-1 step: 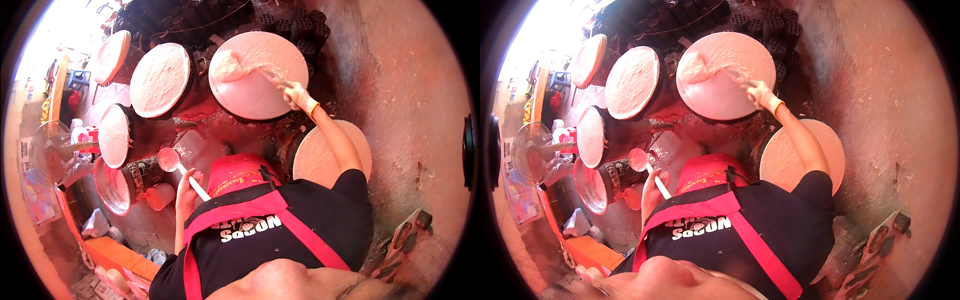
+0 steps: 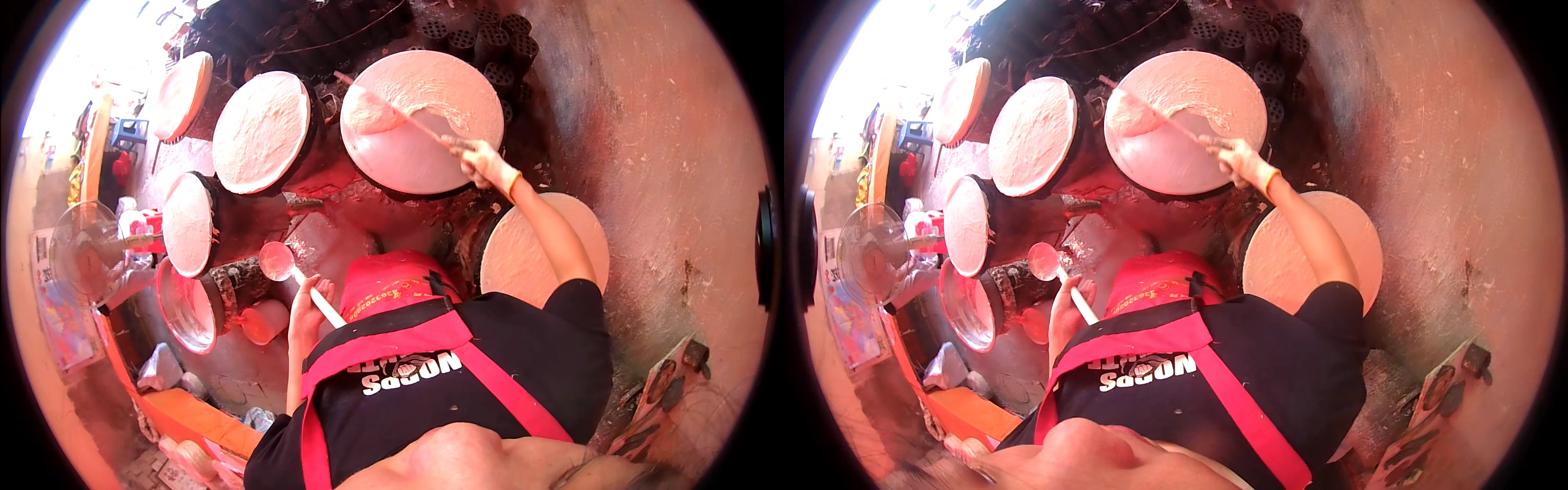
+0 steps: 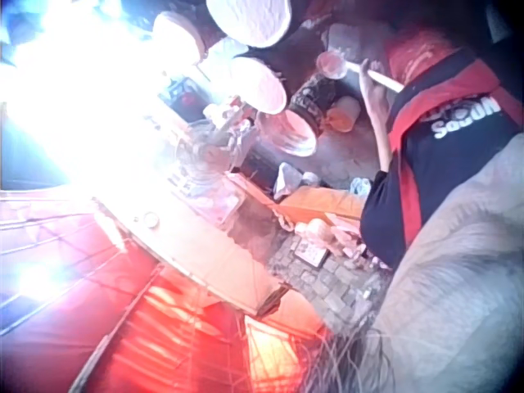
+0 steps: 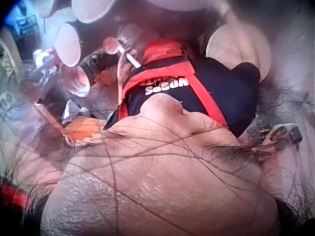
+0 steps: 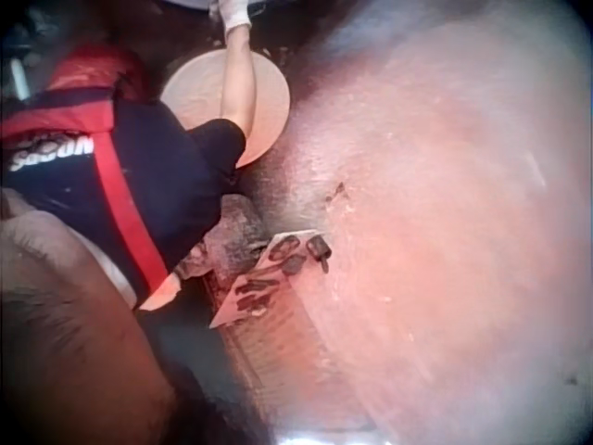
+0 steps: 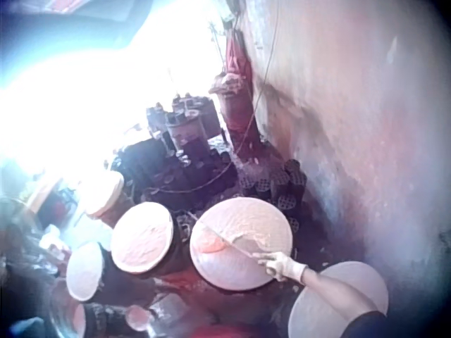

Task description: The person spreads batter onto heated circular plates using a ladle and a wooden stick, flips the thin cooked sheets by hand, and stacks them.

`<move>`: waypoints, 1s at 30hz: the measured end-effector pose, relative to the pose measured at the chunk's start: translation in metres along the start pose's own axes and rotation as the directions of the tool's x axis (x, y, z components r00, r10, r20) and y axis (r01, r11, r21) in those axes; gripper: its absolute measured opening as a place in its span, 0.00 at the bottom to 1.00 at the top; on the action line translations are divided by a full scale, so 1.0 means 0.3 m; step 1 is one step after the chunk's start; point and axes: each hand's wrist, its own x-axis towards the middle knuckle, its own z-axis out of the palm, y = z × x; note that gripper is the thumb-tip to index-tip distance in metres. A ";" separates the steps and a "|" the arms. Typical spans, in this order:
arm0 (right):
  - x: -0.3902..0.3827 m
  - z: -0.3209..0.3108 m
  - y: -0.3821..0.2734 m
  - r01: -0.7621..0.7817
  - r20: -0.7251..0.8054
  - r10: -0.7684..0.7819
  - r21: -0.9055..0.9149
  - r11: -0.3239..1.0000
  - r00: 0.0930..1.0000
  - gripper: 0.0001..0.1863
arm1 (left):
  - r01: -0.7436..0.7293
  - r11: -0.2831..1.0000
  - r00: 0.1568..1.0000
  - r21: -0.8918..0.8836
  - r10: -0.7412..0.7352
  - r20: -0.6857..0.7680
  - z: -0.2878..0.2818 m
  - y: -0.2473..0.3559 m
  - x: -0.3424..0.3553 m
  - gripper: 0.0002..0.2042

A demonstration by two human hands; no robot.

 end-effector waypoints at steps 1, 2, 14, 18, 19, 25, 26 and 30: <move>-0.077 0.044 0.002 -0.021 0.040 0.020 0.019 1.000 0.999 0.18 | -0.009 1.000 1.000 0.024 0.008 0.018 0.002 0.004 -0.009 0.10; -0.132 0.060 0.041 0.014 0.031 -0.013 -0.015 1.000 0.999 0.18 | -0.009 0.999 0.999 0.037 0.008 0.040 -0.006 0.018 0.005 0.10; -0.213 0.364 0.440 0.284 -0.418 -0.207 0.129 0.950 0.884 0.22 | -0.067 0.877 0.940 0.476 -0.104 0.325 0.128 0.320 0.133 0.12; -0.495 0.600 0.530 0.251 -0.447 -0.182 0.101 0.963 0.876 0.23 | -0.088 0.860 0.930 0.502 -0.110 0.352 0.036 0.439 0.236 0.10; -0.466 0.667 0.576 0.344 -0.514 -0.236 0.126 0.930 0.825 0.23 | -0.093 0.856 0.932 0.508 -0.104 0.347 0.005 0.467 0.255 0.10; 0.038 1.116 0.441 0.666 -0.672 -0.298 0.391 0.635 0.678 0.23 | -0.109 0.884 0.922 0.455 -0.081 0.379 -0.262 0.604 0.298 0.13; 0.232 1.125 0.418 0.613 -0.735 -0.319 0.163 0.773 0.598 0.19 | -0.112 0.904 0.913 0.413 -0.070 0.402 -0.323 0.624 0.288 0.14; 0.744 1.187 0.155 0.682 -0.839 -0.360 0.018 0.731 0.408 0.18 | -0.140 0.928 0.903 0.346 -0.024 0.430 -0.480 0.681 0.197 0.15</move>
